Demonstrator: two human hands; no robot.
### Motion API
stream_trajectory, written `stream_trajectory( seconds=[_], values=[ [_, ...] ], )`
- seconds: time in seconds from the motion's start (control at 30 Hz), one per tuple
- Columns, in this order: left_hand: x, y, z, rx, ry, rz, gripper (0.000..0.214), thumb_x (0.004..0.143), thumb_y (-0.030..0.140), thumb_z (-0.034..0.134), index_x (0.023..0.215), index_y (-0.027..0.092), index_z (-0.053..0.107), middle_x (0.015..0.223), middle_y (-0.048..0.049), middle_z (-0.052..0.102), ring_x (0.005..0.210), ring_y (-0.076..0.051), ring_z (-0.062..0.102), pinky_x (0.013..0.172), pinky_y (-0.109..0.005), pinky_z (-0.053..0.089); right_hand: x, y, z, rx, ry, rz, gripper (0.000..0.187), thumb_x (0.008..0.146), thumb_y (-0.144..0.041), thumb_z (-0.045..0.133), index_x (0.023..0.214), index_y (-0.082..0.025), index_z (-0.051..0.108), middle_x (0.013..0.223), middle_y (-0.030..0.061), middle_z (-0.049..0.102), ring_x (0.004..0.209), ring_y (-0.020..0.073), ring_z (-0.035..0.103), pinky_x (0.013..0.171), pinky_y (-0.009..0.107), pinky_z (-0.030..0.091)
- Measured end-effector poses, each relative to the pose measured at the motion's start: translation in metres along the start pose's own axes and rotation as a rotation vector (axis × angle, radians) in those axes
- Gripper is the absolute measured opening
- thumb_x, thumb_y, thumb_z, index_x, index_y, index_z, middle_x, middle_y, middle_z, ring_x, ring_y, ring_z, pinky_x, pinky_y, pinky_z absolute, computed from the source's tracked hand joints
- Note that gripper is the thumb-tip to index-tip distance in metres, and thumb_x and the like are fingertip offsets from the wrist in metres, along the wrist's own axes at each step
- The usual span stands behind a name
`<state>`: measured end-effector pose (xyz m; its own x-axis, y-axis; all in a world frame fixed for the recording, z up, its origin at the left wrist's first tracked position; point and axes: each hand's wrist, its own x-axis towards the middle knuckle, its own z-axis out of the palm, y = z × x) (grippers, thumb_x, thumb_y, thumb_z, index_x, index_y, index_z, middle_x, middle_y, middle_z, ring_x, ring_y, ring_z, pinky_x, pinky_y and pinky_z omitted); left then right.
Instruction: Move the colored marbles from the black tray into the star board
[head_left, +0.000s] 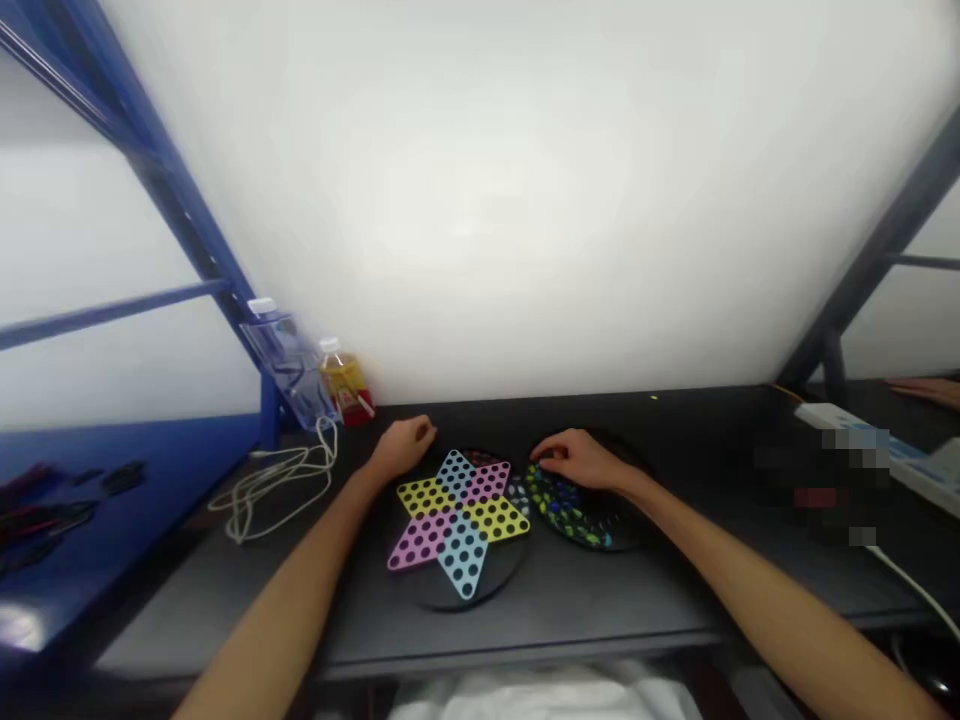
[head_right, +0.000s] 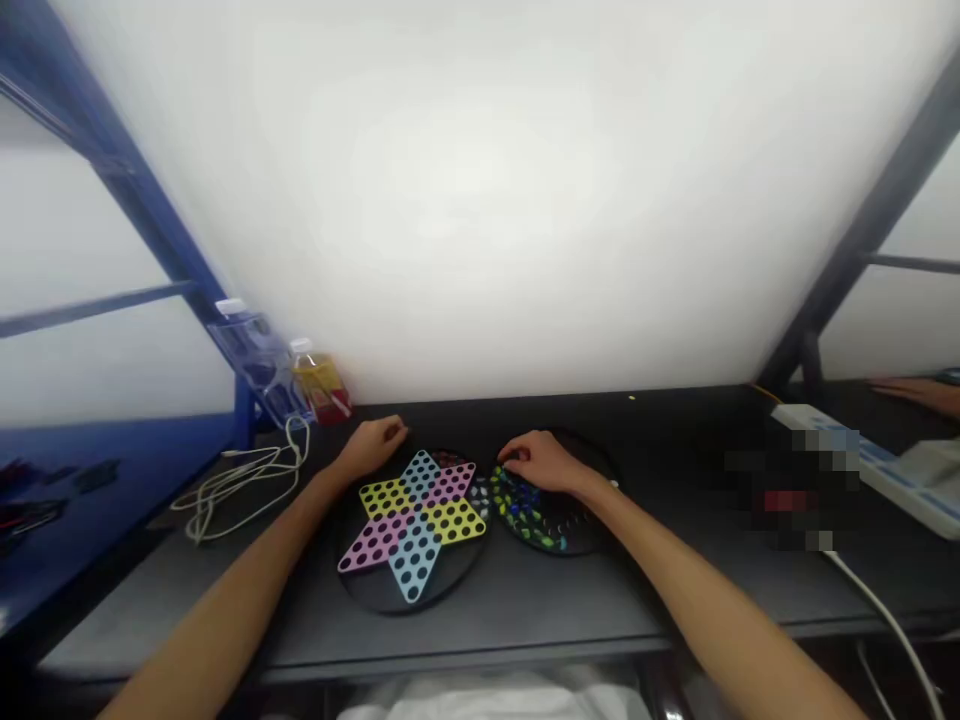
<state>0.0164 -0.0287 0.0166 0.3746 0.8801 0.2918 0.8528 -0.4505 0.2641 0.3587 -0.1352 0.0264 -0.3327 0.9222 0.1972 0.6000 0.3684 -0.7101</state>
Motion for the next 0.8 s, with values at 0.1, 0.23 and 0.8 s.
stream_trajectory(
  seconds=[0.1,0.23,0.8],
  values=[
    [0.000,-0.001,0.002,0.008,-0.003,0.000,0.029,0.089,0.043,0.045,0.080,0.021,0.062,0.072,-0.0034,0.066,0.065,-0.018,0.058,0.060,-0.026,0.034,0.001,0.003,0.000,0.030,-0.024,0.022,0.019,0.073,-0.031,0.065,0.079,-0.016,0.076,0.052,-0.0031,0.053,0.050,0.0103,0.043,0.049,0.022,0.031],
    [0.000,-0.001,0.002,0.013,-0.010,0.006,0.029,0.089,0.043,0.045,0.082,0.022,0.062,0.074,-0.0035,0.066,0.066,-0.018,0.058,0.060,-0.026,0.034,0.002,0.003,0.002,0.056,-0.019,0.070,0.018,0.072,-0.032,0.067,0.075,-0.015,0.073,0.051,-0.0035,0.051,0.050,0.0098,0.043,0.049,0.022,0.031],
    [0.001,-0.002,0.004,0.029,-0.009,-0.001,0.028,0.089,0.043,0.045,0.082,0.022,0.062,0.075,-0.0040,0.067,0.067,-0.019,0.059,0.060,-0.026,0.034,-0.003,0.006,-0.008,0.929,0.212,0.305,0.036,0.076,-0.052,0.062,0.066,-0.019,0.049,0.057,-0.0040,0.038,0.044,0.0069,0.020,0.040,0.023,0.010]
  ],
)
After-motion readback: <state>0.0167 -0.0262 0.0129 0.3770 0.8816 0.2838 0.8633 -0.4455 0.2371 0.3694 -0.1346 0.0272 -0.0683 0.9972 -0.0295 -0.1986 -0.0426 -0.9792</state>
